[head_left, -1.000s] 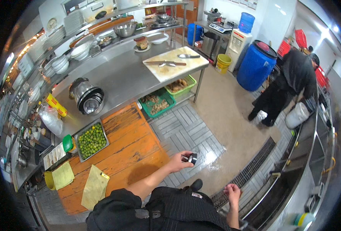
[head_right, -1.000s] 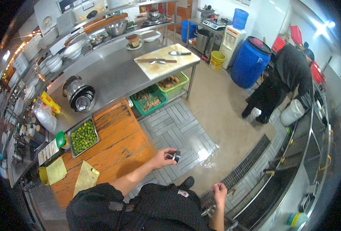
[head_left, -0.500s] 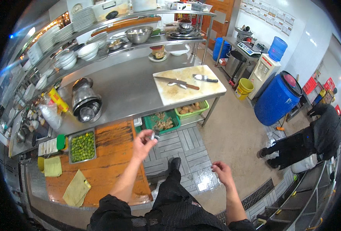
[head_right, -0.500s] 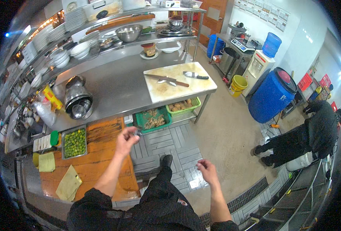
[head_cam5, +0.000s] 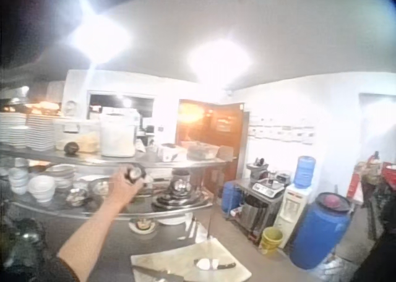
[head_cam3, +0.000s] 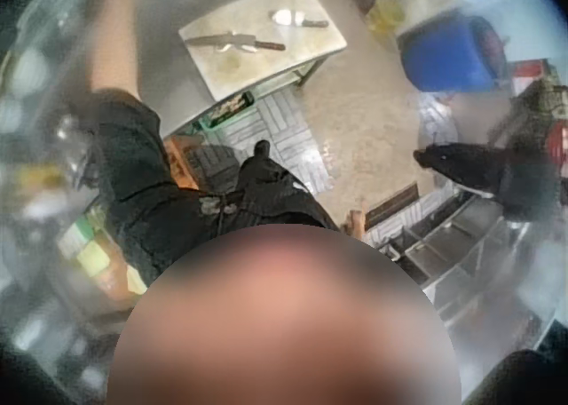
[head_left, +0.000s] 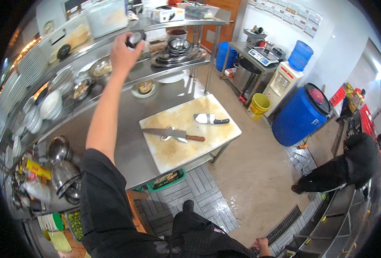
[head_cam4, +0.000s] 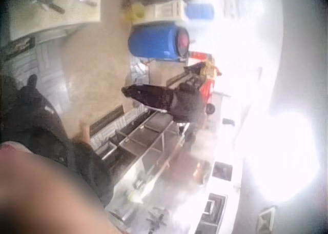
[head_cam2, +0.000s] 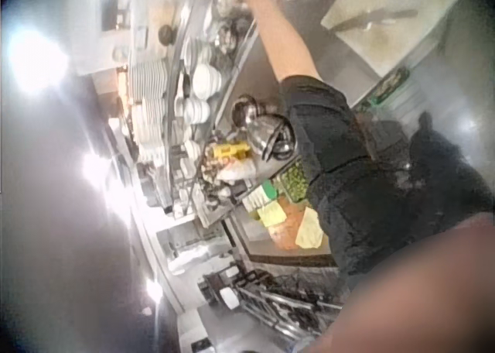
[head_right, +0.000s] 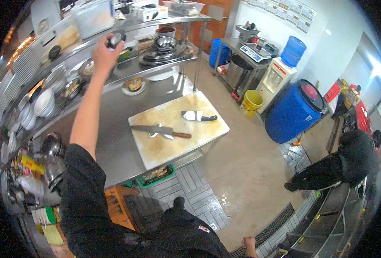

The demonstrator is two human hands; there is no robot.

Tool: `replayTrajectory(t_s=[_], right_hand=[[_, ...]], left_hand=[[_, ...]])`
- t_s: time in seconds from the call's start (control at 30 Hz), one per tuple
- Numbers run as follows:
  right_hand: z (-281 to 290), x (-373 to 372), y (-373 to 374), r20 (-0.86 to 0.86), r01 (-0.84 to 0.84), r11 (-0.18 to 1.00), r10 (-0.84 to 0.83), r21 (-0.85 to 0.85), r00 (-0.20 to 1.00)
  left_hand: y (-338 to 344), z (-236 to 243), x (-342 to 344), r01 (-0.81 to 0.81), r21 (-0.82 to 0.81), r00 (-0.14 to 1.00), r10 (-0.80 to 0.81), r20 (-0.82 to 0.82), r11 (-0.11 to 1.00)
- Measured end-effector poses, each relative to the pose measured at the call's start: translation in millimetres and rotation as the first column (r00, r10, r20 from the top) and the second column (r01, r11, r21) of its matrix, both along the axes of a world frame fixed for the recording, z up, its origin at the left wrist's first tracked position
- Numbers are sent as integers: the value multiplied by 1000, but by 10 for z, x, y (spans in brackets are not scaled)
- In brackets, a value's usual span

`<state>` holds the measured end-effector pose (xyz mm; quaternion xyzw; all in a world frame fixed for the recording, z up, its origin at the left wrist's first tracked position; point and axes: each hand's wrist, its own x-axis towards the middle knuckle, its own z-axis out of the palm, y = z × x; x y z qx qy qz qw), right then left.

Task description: The person removes a small black cap from a gas line, discards it, and then wraps black tape around the exposed pipe section. They then use a long-handled lighter to ignite the gas line, producing a flame, and finally place the lighter on the counter.

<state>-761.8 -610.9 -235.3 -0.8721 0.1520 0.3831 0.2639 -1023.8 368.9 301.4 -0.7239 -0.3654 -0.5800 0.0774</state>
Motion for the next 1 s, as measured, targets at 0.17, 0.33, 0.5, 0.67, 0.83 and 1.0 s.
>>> replayTrajectory(t_s=[0.17,0.33,0.5,0.67,0.83,1.0], right_hand=[[173,-553,-181,2,293,946,-296,135,955],[281,-816,205,-42,91,983,-86,156,995],[171,-632,676,20,-103,959,101,263,995],[-62,-63,1109,183,-154,930,96,334,978],[95,308,1380,119,-264,888,236,378,964],[-195,553,1363,107,-718,687,710,111,696]], left_hand=[[1069,383,429,-210,70,970,217,-108,975],[1407,335,666,-364,-49,923,354,-151,930],[815,-255,727,-76,166,997,74,18,983],[-1724,-2665,574,510,-613,848,-473,240,603],[-4051,-4330,-379,100,-995,626,-778,47,21],[-5119,-4732,-1189,0,-998,771,-635,-42,67]])
